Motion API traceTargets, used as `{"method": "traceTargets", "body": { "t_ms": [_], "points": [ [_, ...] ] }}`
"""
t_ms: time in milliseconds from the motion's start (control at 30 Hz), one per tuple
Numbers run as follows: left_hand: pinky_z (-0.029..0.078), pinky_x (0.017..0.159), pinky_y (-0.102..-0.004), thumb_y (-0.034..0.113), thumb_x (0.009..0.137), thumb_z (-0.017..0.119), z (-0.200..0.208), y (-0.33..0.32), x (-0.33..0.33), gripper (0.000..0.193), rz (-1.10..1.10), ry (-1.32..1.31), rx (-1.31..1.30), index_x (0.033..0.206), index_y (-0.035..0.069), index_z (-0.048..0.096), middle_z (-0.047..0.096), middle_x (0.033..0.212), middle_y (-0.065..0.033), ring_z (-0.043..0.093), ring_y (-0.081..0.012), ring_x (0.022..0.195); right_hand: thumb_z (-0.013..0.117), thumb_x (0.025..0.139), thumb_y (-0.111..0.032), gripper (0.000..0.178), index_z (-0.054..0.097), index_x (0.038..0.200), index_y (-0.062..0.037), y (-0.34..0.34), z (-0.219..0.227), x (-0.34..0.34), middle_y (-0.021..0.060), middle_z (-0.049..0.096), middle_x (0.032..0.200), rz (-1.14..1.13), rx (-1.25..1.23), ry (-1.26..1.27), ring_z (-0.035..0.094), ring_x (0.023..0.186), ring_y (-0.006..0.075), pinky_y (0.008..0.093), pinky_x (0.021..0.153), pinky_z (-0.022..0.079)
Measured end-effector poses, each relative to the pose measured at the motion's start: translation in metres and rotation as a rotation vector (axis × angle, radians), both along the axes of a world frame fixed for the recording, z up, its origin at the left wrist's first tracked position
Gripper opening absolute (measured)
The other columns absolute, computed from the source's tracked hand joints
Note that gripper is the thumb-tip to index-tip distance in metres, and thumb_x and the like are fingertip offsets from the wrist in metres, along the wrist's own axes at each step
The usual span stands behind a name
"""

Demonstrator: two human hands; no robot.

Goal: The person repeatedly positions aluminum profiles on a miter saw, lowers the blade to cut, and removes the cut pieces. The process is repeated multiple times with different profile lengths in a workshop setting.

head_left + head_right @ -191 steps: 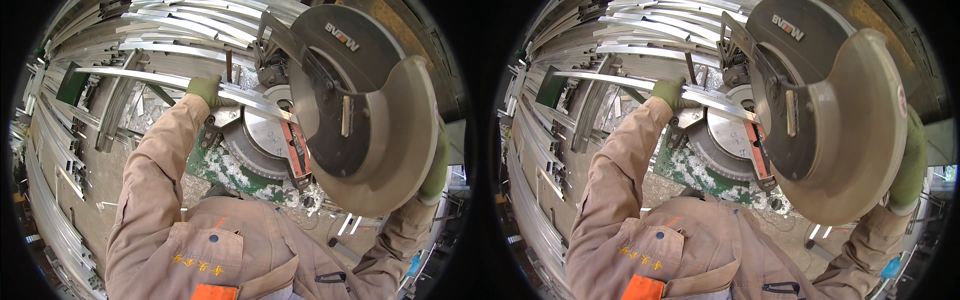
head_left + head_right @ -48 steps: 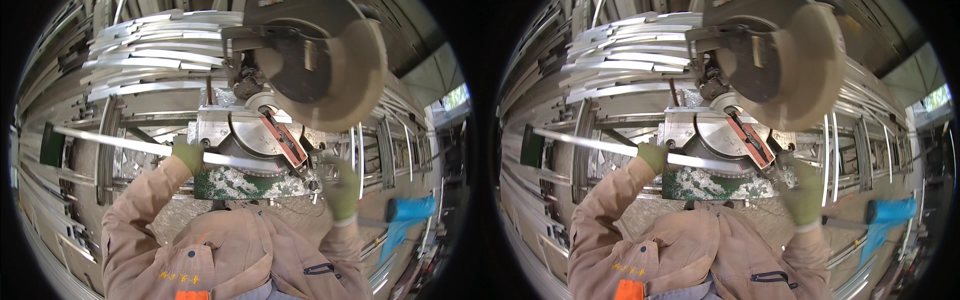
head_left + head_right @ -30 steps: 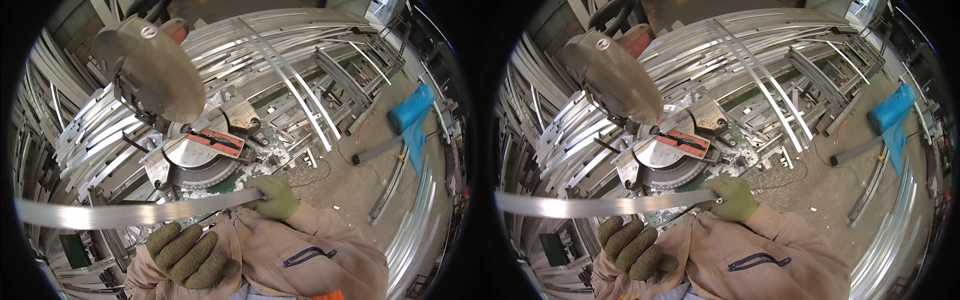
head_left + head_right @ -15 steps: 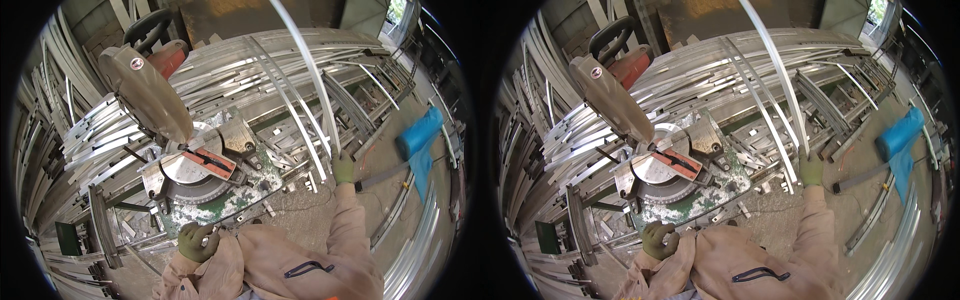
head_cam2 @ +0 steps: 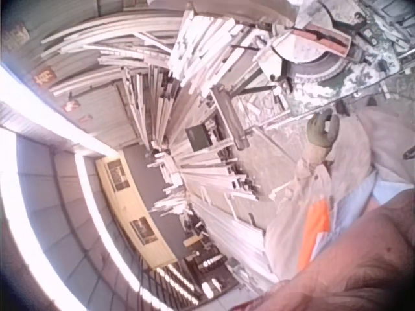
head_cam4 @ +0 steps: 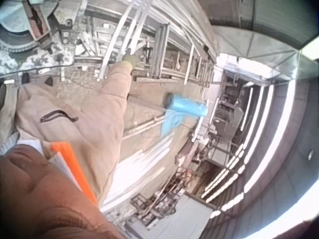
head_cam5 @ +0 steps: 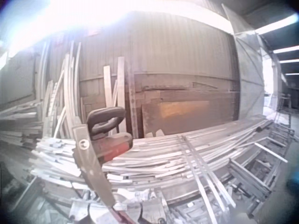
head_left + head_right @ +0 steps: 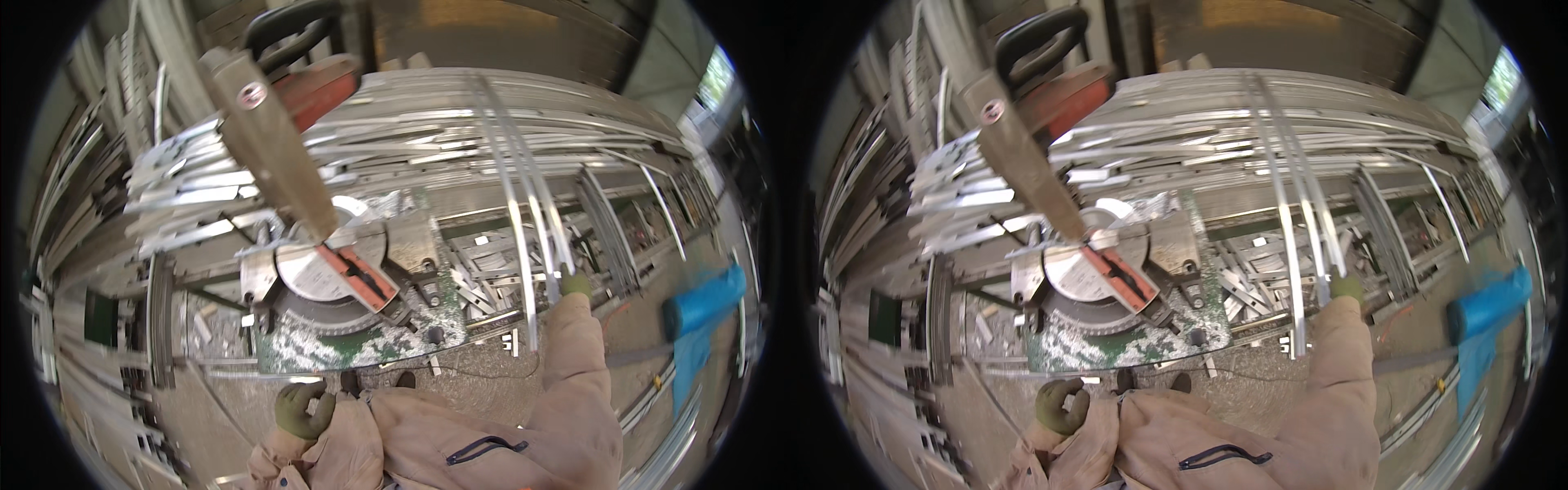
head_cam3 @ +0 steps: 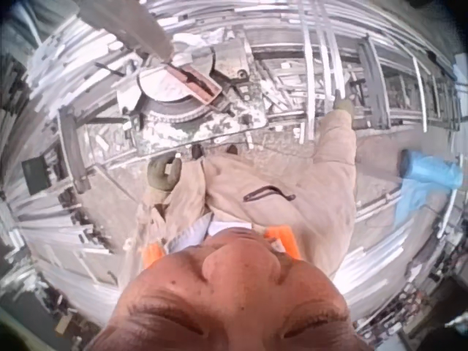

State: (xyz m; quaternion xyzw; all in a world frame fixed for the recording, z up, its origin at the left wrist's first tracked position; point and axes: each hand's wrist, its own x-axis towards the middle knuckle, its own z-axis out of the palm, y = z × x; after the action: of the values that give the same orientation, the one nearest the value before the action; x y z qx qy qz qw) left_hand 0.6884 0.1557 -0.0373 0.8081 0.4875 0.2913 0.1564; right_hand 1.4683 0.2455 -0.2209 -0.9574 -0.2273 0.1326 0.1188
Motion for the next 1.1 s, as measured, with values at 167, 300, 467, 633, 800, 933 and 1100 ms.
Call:
{"method": "traceTargets", "body": {
  "t_ms": [167, 300, 467, 633, 800, 933, 1100],
  "points": [
    [0.065, 0.083, -0.0545, 0.025, 0.09, 0.093, -0.017, 0.011, -0.038, 0.049, -0.221, 0.282, 0.15, 0.134, 0.005, 0.086, 0.084, 0.128, -0.0163, 0.084, -0.0371, 0.097, 0.04, 0.116, -0.1, 0.107, 0.074, 0.176, -0.0178, -0.013, -0.054, 0.104, 0.0267, 0.078, 0.17, 0.142, -0.434, -0.059, 0.076, 0.155, 0.0468, 0.0589, 0.127, 0.058],
    [0.068, 0.089, -0.0553, 0.033, 0.111, 0.085, -0.092, -0.023, -0.085, 0.028, 0.215, 0.081, -0.251, 0.122, 0.008, 0.089, 0.09, 0.104, -0.017, 0.088, -0.0406, 0.095, 0.056, 0.12, -0.087, 0.097, 0.071, 0.178, -0.0122, -0.033, -0.066, 0.114, 0.0233, 0.079, 0.169, 0.067, 0.146, 0.342, 0.078, 0.15, 0.0437, 0.0541, 0.125, 0.061],
    [0.071, 0.098, -0.052, 0.053, 0.116, 0.079, -0.142, -0.046, -0.151, 0.05, 0.659, 0.173, -0.76, 0.129, 0.006, 0.092, 0.093, 0.121, -0.0207, 0.09, -0.0425, 0.108, 0.056, 0.119, -0.087, 0.095, 0.074, 0.176, -0.0137, -0.062, -0.028, 0.06, 0.0199, 0.079, 0.17, 0.036, 0.125, -0.227, 0.076, 0.151, 0.0491, 0.0565, 0.125, 0.061],
    [0.068, 0.11, -0.0526, 0.066, 0.116, 0.077, -0.218, -0.085, -0.268, 0.066, 1.09, 0.044, -0.864, 0.14, 0.006, 0.091, 0.092, 0.13, -0.0258, 0.089, -0.0449, 0.124, 0.064, 0.12, -0.08, 0.09, 0.072, 0.176, -0.0105, -0.074, 0.0, -0.052, 0.0232, 0.076, 0.174, 0.107, 0.449, -0.25, 0.074, 0.155, 0.0482, 0.0514, 0.125, 0.061],
    [0.064, 0.121, -0.0544, 0.07, 0.111, 0.082, -0.268, -0.085, -0.384, 0.078, 1.282, 0.024, -0.843, 0.155, 0.006, 0.085, 0.089, 0.142, -0.0285, 0.084, -0.0482, 0.139, 0.064, 0.123, -0.077, 0.083, 0.077, 0.173, -0.0113, -0.11, 0.013, -0.15, 0.0221, 0.078, 0.172, 0.08, 0.4, -0.278, 0.077, 0.152, 0.047, 0.0504, 0.121, 0.065],
    [0.058, 0.131, -0.054, 0.072, 0.106, 0.086, -0.288, -0.063, -0.444, 0.098, 1.312, 0.117, -0.817, 0.176, 0.006, 0.068, 0.076, 0.169, -0.0284, 0.074, -0.0471, 0.157, 0.067, 0.13, -0.056, 0.062, 0.081, 0.166, -0.0077, -0.127, 0.017, -0.248, 0.022, 0.086, 0.158, 0.188, 0.392, -0.263, 0.086, 0.134, 0.0357, 0.0432, 0.109, 0.068],
    [0.052, 0.137, -0.0587, 0.052, 0.109, 0.093, -0.365, -0.042, -0.529, 0.09, 0.982, 0.245, -0.926, 0.181, 0.008, 0.062, 0.071, 0.175, -0.0284, 0.066, -0.0493, 0.163, 0.081, 0.125, -0.041, 0.046, 0.084, 0.158, -0.0088, -0.124, 0.012, -0.34, 0.0192, 0.09, 0.126, 0.492, 0.429, -0.27, 0.076, 0.1, 0.0244, 0.0464, 0.089, 0.064]
  ]
}}
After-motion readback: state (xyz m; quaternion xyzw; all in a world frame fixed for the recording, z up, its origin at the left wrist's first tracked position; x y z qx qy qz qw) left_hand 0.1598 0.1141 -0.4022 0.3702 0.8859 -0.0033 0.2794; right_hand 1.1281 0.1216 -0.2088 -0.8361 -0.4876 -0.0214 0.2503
